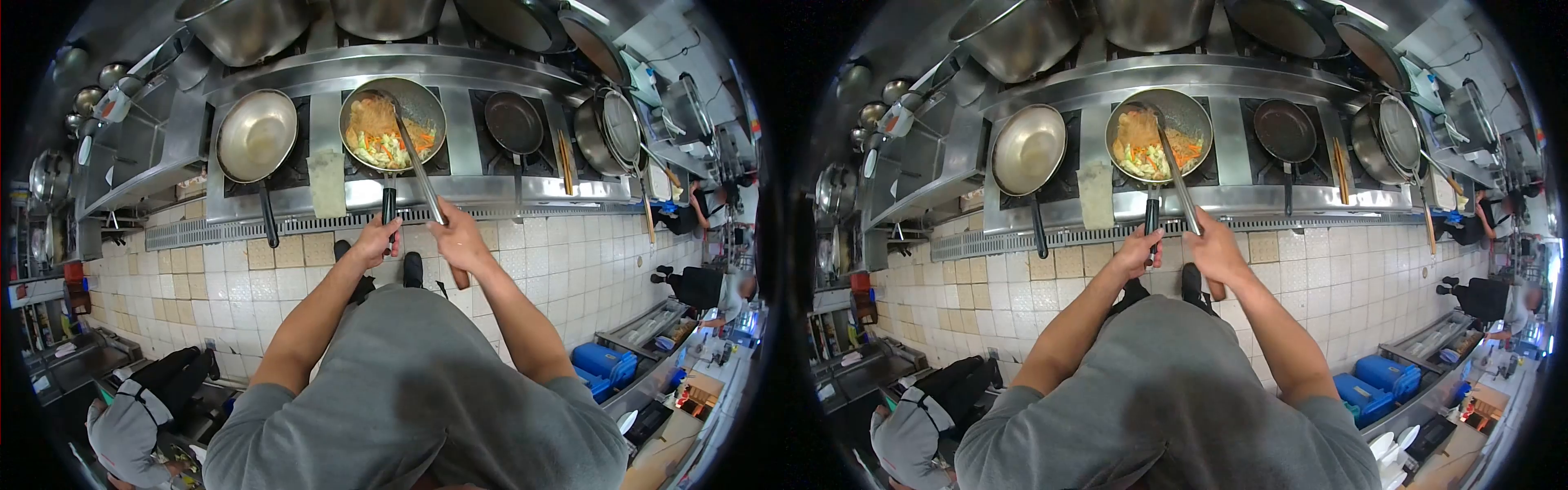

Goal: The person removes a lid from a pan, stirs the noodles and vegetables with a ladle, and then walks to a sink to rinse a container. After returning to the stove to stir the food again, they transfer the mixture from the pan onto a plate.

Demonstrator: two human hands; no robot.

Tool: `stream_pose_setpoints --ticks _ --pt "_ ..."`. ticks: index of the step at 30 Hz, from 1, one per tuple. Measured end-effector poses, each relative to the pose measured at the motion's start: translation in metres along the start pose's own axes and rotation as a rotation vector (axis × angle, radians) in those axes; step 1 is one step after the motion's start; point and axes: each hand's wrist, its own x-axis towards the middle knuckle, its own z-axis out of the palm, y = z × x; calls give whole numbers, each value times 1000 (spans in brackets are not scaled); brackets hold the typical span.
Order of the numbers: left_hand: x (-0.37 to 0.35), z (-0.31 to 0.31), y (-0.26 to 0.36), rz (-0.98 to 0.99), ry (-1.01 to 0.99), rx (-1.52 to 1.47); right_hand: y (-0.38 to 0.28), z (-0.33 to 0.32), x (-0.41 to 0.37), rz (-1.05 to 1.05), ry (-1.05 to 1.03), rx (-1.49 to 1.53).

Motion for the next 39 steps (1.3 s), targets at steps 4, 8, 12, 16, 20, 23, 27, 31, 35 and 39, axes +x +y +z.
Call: stream_pose_setpoints --ticks 4,8,12,16,20,23,27,31,35,39 --pt "0 -3 -1 2 -20 19 25 -20 4 -34 75 -213" --pt "-1 -2 0 0 -11 26 19 -33 11 125 4 -445" --pt "3 -2 -1 2 -19 9 -11 -13 -26 389 -49 122" --pt "4 2 -4 37 -14 -9 -30 -1 -14 646 -54 1204" --pt "0 3 -1 16 -14 -30 -11 -18 1 697 -181 1821" --pt "-3 3 2 20 -22 -25 -10 -20 -8 615 -183 1703" --pt "-3 1 3 20 -27 15 -17 -22 -8 520 -114 1312" --pt "-2 0 2 26 -36 22 -31 6 1 365 -35 687" --pt "-1 -2 2 -16 -9 24 -33 4 -12 227 -25 410" --pt "-2 -1 -1 24 6 -6 2 10 -8 60 127 249"
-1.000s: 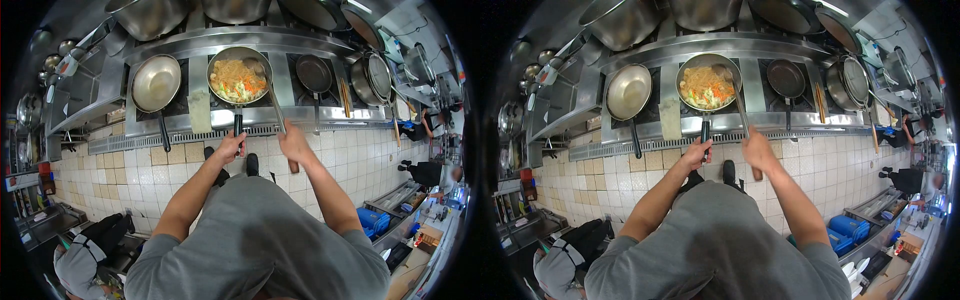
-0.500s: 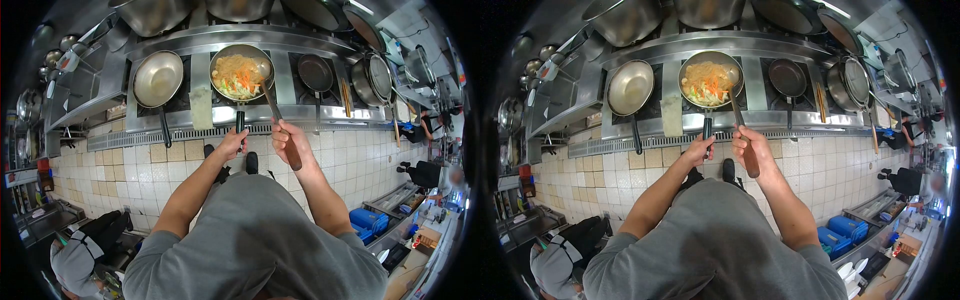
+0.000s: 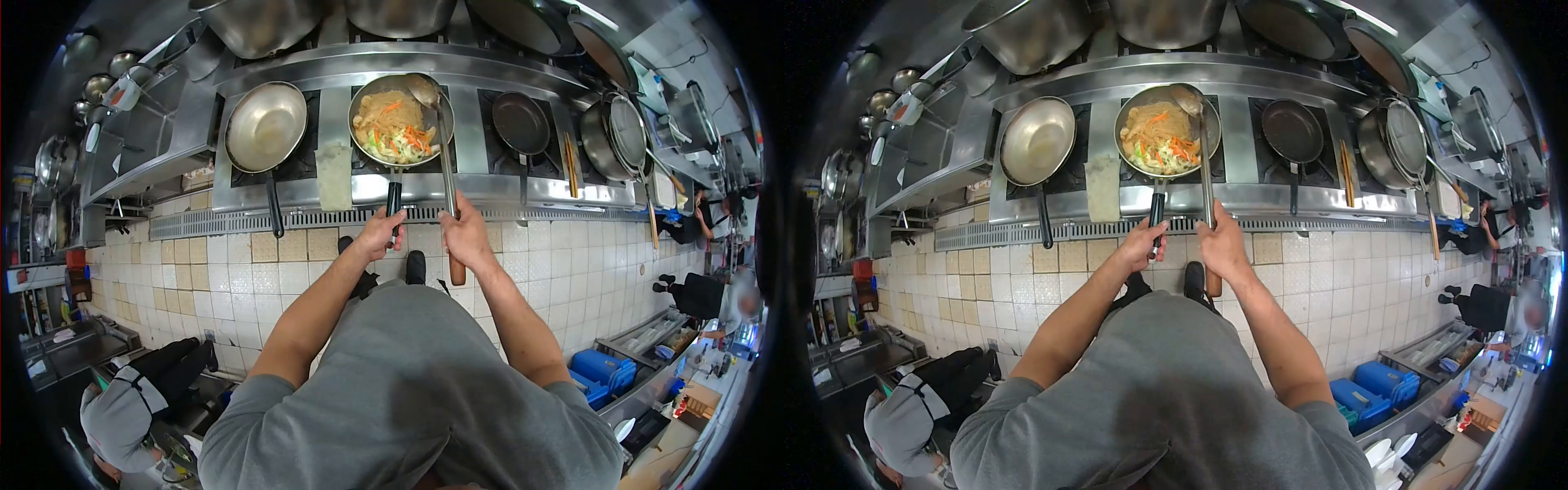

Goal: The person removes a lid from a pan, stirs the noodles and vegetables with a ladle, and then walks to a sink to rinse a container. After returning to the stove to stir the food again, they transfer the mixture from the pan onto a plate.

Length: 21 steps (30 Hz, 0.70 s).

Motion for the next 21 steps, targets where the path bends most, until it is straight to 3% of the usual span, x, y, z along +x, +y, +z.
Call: stream_pose_setpoints --ticks 2,5,7,9,11,13,21 --pt "-5 4 2 -7 27 4 -2 -3 11 169 -19 3" --pt "-6 8 -3 85 46 -44 23 24 35 228 4 107" --pt "-5 7 -1 102 37 9 32 32 41 198 -26 28" --pt "-5 5 3 94 50 12 81 30 45 -169 -5 -437" --pt "-3 0 3 43 41 -6 79 -18 38 -181 -109 -591" --pt "-5 1 4 44 57 -6 75 -60 43 -62 -222 -923" --pt "-5 -1 3 40 41 -45 35 -95 60 -173 -287 -1049"
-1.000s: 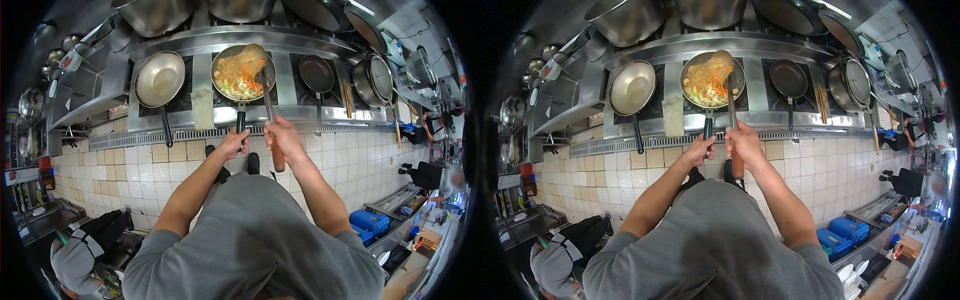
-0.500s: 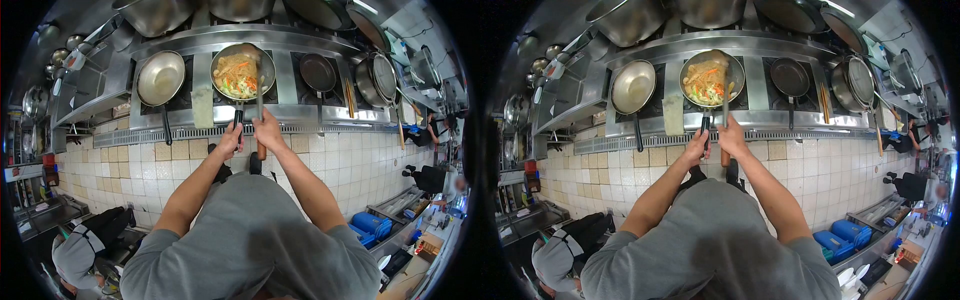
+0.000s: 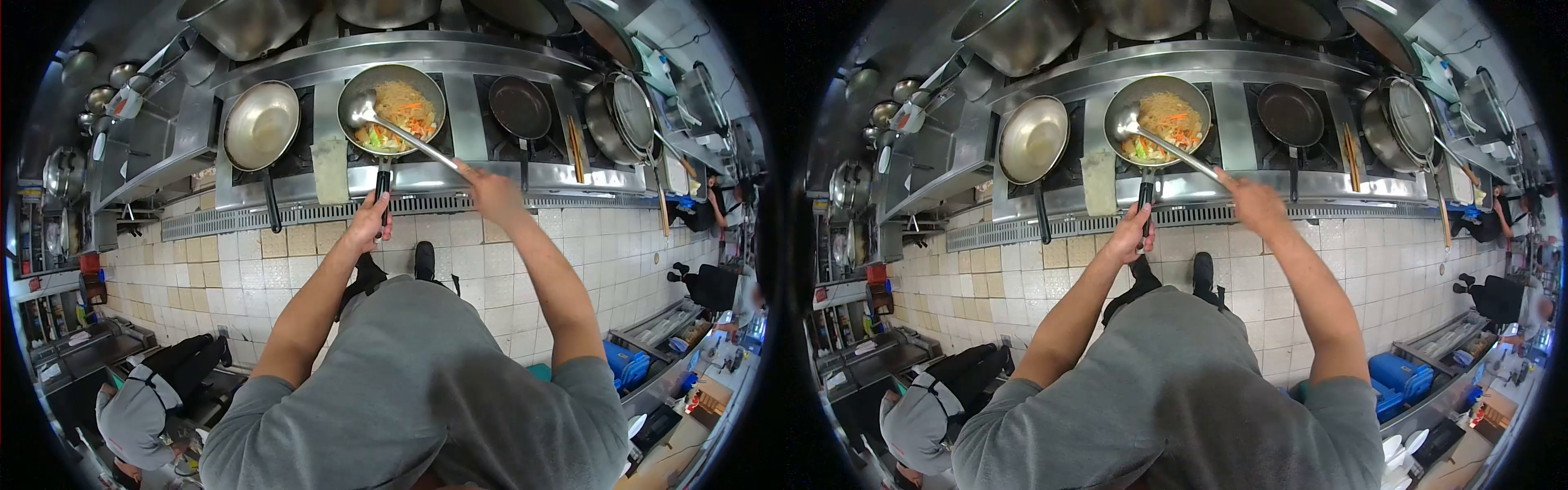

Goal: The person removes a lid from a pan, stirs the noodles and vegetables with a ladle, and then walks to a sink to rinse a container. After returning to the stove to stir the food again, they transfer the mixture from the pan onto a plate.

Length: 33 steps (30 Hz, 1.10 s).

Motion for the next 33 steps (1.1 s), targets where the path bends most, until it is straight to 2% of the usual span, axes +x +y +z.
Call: stream_pose_setpoints --ticks 2,4,5,7,10,13,15,16,17,18,19,20,23,27,29,33 --pt "3 1 -1 11 -9 -10 12 -11 -3 9 -71 -104" --pt "3 3 -4 31 6 -21 17 -13 -9 10 77 3" --pt "4 4 -5 33 4 -20 19 -17 -12 11 79 1" --pt "-2 14 -3 21 54 -39 13 -39 -23 87 13 323" --pt "0 14 -8 73 29 -70 34 -90 -42 8 68 328" --pt "0 16 -7 53 39 -59 45 -134 -60 -16 -7 199" --pt "1 14 -8 50 52 -33 44 -162 -67 -119 1 59" --pt "1 14 -9 47 53 -36 32 -179 -70 -119 -3 59" --pt "2 14 -9 49 51 -28 14 -196 -70 -20 -46 -132" --pt "0 15 -7 52 48 -19 1 -203 -69 81 -87 -323" --pt "-1 16 -6 49 47 -17 -3 -203 -67 19 7 -414" --pt "-3 18 -4 50 43 -26 -4 -203 -61 23 6 -412" --pt "-3 18 -4 58 29 -33 -14 -204 -39 -41 -54 -693" --pt "-1 15 -5 72 18 -30 -24 -193 -33 -39 -142 -628" --pt "-1 15 -5 61 24 -27 -12 -183 -32 -15 -128 -502" --pt "-6 16 -1 61 29 -17 -8 -202 -50 -15 -41 -477"
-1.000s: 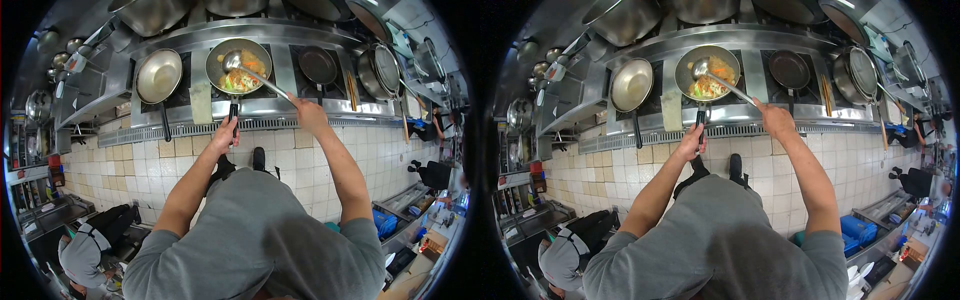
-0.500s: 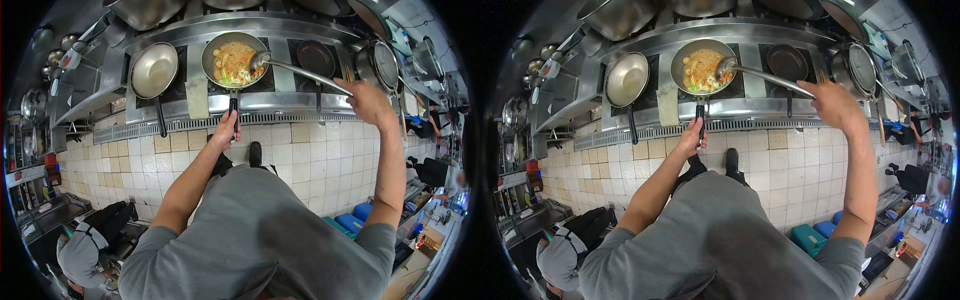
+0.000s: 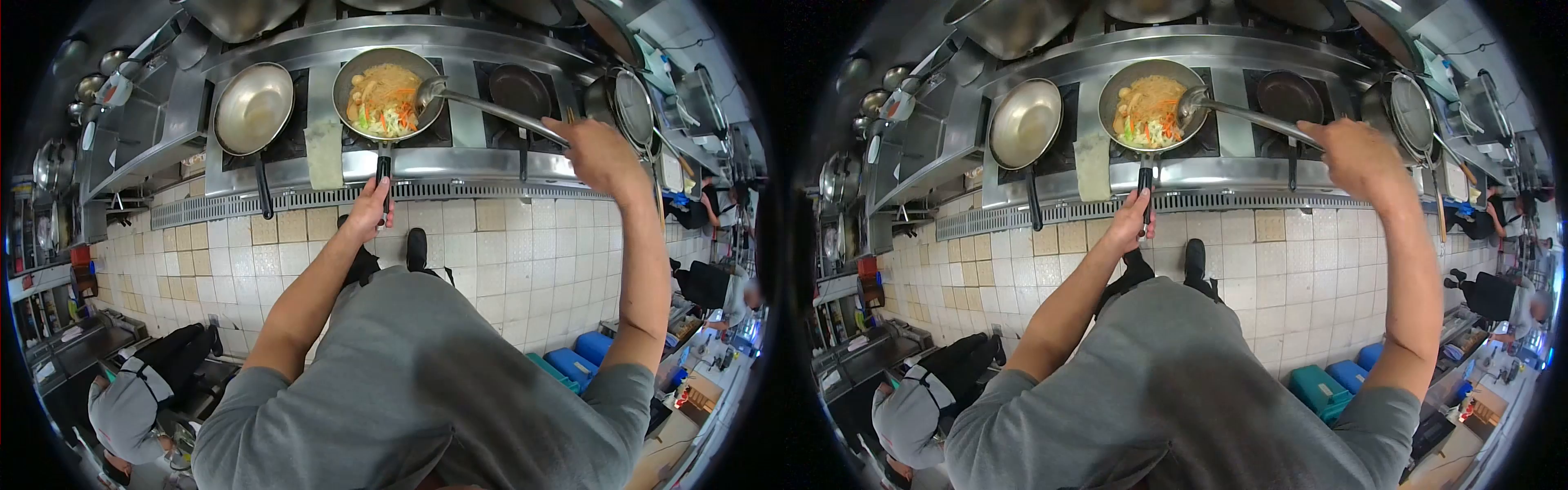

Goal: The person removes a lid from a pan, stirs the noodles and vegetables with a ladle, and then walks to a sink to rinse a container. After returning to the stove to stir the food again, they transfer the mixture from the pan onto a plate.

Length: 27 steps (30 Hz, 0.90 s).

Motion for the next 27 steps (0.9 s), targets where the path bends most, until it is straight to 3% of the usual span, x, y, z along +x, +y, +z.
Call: stream_pose_setpoints --ticks 2,9,13,15,17,19,21,23,25,27 --pt "0 -2 -1 1 -5 -10 6 -13 -6 29 -132 192" --pt "1 0 0 -45 12 -1 -7 17 -6 -19 -203 330" --pt "4 0 -2 -42 6 -21 15 38 -20 -109 -109 483" --pt "6 -2 -6 -36 -3 -35 9 60 -20 -198 -141 701" --pt "7 -2 -9 -41 -9 -45 1 85 -17 -175 -98 659" --pt "10 -3 -10 -42 -13 -55 -17 82 -21 -57 -221 735" --pt "12 -5 -12 -49 -8 -64 -18 86 -29 -77 -208 786" --pt "10 -4 -10 -45 -10 -57 -24 94 -42 125 -285 1095" --pt "11 -4 -11 -51 -25 -72 -40 128 -41 152 -304 1151" --pt "12 -2 -12 -55 -21 -78 -63 179 -34 -96 117 1063"
